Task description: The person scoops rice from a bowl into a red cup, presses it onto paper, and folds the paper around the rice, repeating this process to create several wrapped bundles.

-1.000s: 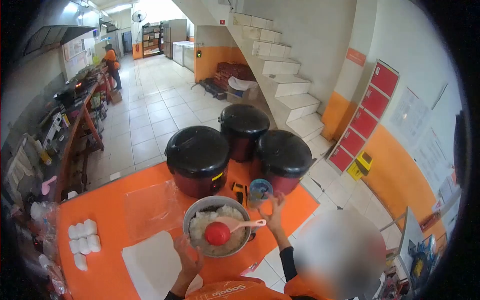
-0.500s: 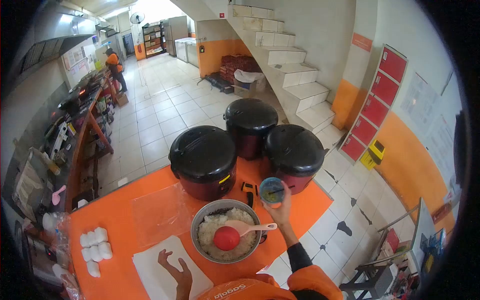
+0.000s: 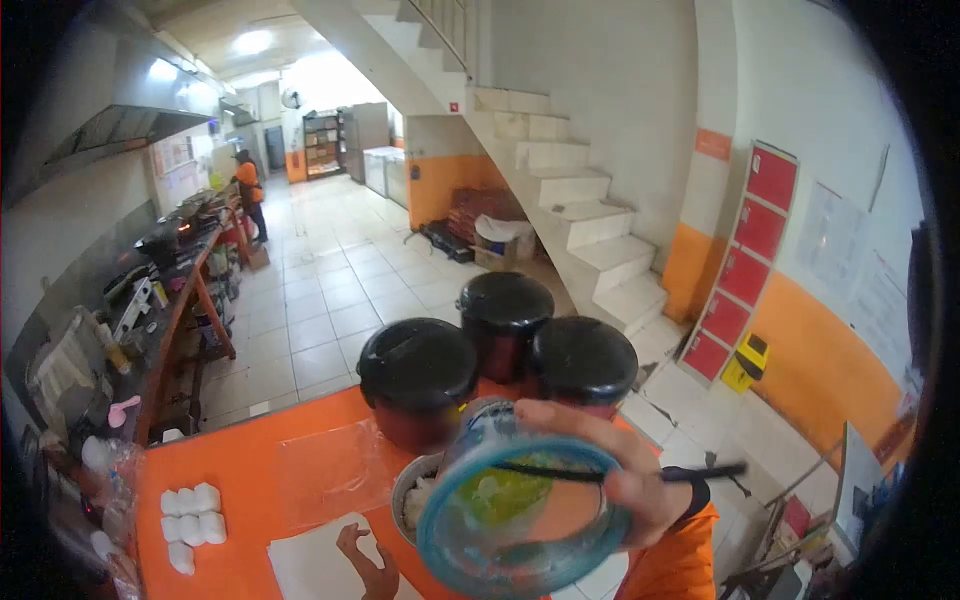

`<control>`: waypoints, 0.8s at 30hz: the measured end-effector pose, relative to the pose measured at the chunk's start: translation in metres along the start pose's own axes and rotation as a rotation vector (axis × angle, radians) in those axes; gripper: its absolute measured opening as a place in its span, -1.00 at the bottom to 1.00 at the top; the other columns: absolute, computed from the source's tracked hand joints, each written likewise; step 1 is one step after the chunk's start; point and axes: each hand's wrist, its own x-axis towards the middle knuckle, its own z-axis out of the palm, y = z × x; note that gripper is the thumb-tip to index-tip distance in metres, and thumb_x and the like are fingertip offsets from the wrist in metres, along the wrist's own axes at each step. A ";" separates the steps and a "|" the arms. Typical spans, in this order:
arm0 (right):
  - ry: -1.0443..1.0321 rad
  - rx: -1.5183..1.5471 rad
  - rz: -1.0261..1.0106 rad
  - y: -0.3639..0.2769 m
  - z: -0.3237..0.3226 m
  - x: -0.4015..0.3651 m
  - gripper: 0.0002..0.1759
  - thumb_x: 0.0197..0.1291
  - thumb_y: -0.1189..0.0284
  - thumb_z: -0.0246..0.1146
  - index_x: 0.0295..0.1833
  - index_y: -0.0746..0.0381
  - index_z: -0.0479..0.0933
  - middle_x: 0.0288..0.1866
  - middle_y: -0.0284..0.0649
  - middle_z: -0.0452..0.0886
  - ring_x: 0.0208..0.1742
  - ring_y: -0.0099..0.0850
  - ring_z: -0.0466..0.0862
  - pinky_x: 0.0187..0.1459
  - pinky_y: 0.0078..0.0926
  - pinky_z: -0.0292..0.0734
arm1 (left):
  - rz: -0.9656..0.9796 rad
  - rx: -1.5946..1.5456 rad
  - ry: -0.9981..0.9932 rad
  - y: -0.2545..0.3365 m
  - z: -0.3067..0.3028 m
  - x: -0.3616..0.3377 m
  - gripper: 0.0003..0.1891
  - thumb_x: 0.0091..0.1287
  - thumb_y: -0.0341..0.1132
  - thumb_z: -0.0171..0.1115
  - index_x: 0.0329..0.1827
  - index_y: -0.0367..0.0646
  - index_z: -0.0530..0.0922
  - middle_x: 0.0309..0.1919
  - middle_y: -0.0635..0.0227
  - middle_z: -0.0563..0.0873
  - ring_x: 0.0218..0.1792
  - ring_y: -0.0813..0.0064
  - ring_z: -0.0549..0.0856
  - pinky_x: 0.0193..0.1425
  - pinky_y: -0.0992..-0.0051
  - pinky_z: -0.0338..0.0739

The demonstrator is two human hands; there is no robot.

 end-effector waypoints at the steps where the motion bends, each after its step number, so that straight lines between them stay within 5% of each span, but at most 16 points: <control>1: -0.040 0.058 -0.041 -0.003 0.003 0.006 -0.10 0.07 0.13 0.33 0.41 0.42 0.17 0.43 0.18 0.22 0.40 -0.01 0.36 0.40 -0.15 0.20 | -0.005 -0.001 0.009 0.001 -0.001 0.000 -0.30 0.25 -0.08 0.34 0.32 -0.22 0.21 0.24 0.06 0.26 0.28 0.11 0.27 0.33 0.09 0.16; 9: -0.134 0.250 -0.022 -0.031 0.021 0.022 -0.19 0.25 0.06 0.15 0.36 0.50 0.22 0.44 0.29 0.13 0.45 0.05 0.28 0.43 -0.06 0.13 | -0.118 -0.012 0.131 -0.018 -0.021 -0.025 -0.33 0.18 -0.17 0.39 0.25 -0.24 0.24 0.12 0.11 0.31 0.18 0.13 0.31 0.27 0.16 0.18; 11: -0.109 0.128 -0.334 -0.030 0.038 0.043 -0.24 0.30 0.05 0.13 0.34 0.48 0.27 0.42 0.32 0.18 0.43 0.05 0.31 0.42 -0.04 0.14 | -0.147 -0.029 0.151 -0.025 -0.023 -0.031 -0.34 0.17 -0.19 0.40 0.23 -0.24 0.25 0.09 0.12 0.32 0.16 0.14 0.32 0.26 0.18 0.19; 13: -0.221 0.275 -0.418 -0.026 0.040 0.050 -0.20 0.27 0.07 0.18 0.39 0.44 0.17 0.43 0.26 0.16 0.44 0.01 0.30 0.41 -0.10 0.15 | -0.165 -0.045 0.163 -0.028 -0.024 -0.032 -0.35 0.15 -0.21 0.42 0.21 -0.25 0.26 0.06 0.13 0.33 0.14 0.14 0.33 0.24 0.20 0.20; 16: -0.411 0.663 -0.066 -0.027 0.028 0.043 0.01 0.19 0.13 0.27 0.51 0.44 -0.11 0.53 0.12 0.01 0.49 -0.06 0.19 0.41 -0.23 0.12 | -0.127 -0.011 0.152 -0.020 -0.029 -0.028 -0.34 0.15 -0.21 0.42 0.21 -0.25 0.26 0.06 0.13 0.33 0.14 0.14 0.33 0.24 0.19 0.19; 24: -0.262 0.544 -0.042 -0.036 0.033 0.030 -0.04 0.16 0.22 0.27 0.47 0.53 -0.05 0.52 0.16 0.02 0.50 -0.06 0.18 0.44 -0.23 0.09 | -0.064 0.047 0.128 -0.001 -0.033 -0.016 -0.34 0.14 -0.21 0.42 0.21 -0.25 0.26 0.07 0.12 0.33 0.14 0.13 0.33 0.25 0.19 0.19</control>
